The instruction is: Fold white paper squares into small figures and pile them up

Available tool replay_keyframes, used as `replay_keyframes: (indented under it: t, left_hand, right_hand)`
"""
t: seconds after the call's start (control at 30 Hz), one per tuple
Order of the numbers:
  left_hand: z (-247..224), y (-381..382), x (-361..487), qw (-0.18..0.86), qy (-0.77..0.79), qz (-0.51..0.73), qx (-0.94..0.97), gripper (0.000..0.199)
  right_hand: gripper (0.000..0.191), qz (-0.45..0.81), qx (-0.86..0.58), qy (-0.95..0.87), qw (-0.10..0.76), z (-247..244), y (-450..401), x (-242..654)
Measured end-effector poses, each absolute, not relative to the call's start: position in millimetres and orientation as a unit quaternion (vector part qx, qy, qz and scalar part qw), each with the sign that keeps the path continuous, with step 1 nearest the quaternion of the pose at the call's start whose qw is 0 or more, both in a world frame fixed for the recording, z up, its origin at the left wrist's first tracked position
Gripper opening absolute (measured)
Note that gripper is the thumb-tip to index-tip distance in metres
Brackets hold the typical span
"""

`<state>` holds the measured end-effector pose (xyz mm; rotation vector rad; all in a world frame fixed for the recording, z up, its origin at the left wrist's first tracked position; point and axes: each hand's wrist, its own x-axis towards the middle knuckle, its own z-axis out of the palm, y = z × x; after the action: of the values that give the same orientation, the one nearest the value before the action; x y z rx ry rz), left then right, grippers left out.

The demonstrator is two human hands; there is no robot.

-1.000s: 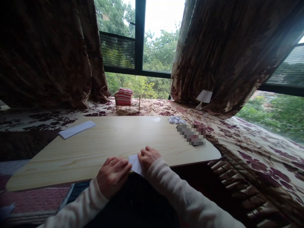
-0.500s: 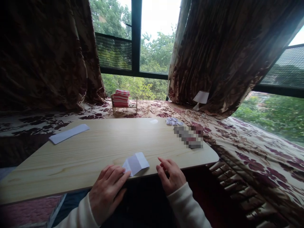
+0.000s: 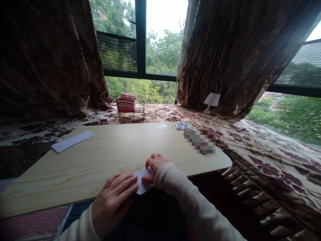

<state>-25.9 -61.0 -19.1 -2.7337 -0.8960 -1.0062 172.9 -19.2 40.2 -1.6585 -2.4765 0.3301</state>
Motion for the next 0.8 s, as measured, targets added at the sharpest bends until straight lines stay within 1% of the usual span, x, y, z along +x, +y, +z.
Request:
replay_keyframes:
  t: [0.1, 0.17, 0.23, 0.27, 0.33, 0.4, 0.5, 0.6, 0.67, 0.8]
  left_hand:
    - [-17, -59, -28, 0.05, -0.284, -0.33, -0.899, 0.037]
    - [-16, -57, -29, 0.051, -0.28, -0.332, -0.899, 0.036]
    - [-14, -56, -28, 0.046, -0.278, -0.329, -0.901, 0.035]
    - [-14, -56, -28, 0.042, -0.279, -0.327, -0.902, 0.035]
    - [-12, -56, -28, 0.032, -0.282, -0.325, -0.902, 0.036]
    - [-11, -57, -28, 0.024, -0.28, -0.328, -0.902, 0.036]
    - [-8, -56, -28, 0.022, -0.273, -0.332, -0.902, 0.034]
    - [-7, -56, -27, 0.016, -0.28, -0.33, -0.901, 0.033]
    - [-6, -56, -26, 0.009, -0.285, -0.328, -0.901, 0.033]
    - [-4, -56, -25, 0.007, -0.295, -0.322, -0.9, 0.033]
  right_hand:
    - [0.028, 0.117, -0.529, -0.839, 0.054, 46, -15, 173]
    - [0.034, 0.118, -0.517, -0.846, 0.051, 47, -10, 172]
    - [0.04, 0.133, -0.518, -0.845, 0.03, 45, -5, 171]
    - [0.041, 0.143, -0.524, -0.84, 0.017, 44, -3, 170]
    - [0.035, 0.158, -0.539, -0.827, -0.004, 43, 1, 167]
    - [0.028, 0.171, -0.538, -0.825, -0.007, 45, 2, 165]
    - [0.024, 0.207, -0.527, -0.824, 0.008, 48, 3, 165]
    - [0.035, 0.301, -0.553, -0.776, 0.038, 46, 9, 170]
    - [0.037, 0.334, -0.559, -0.758, 0.047, 41, 15, 173]
    - [0.022, 0.312, -0.58, -0.748, 0.082, 31, 18, 176]
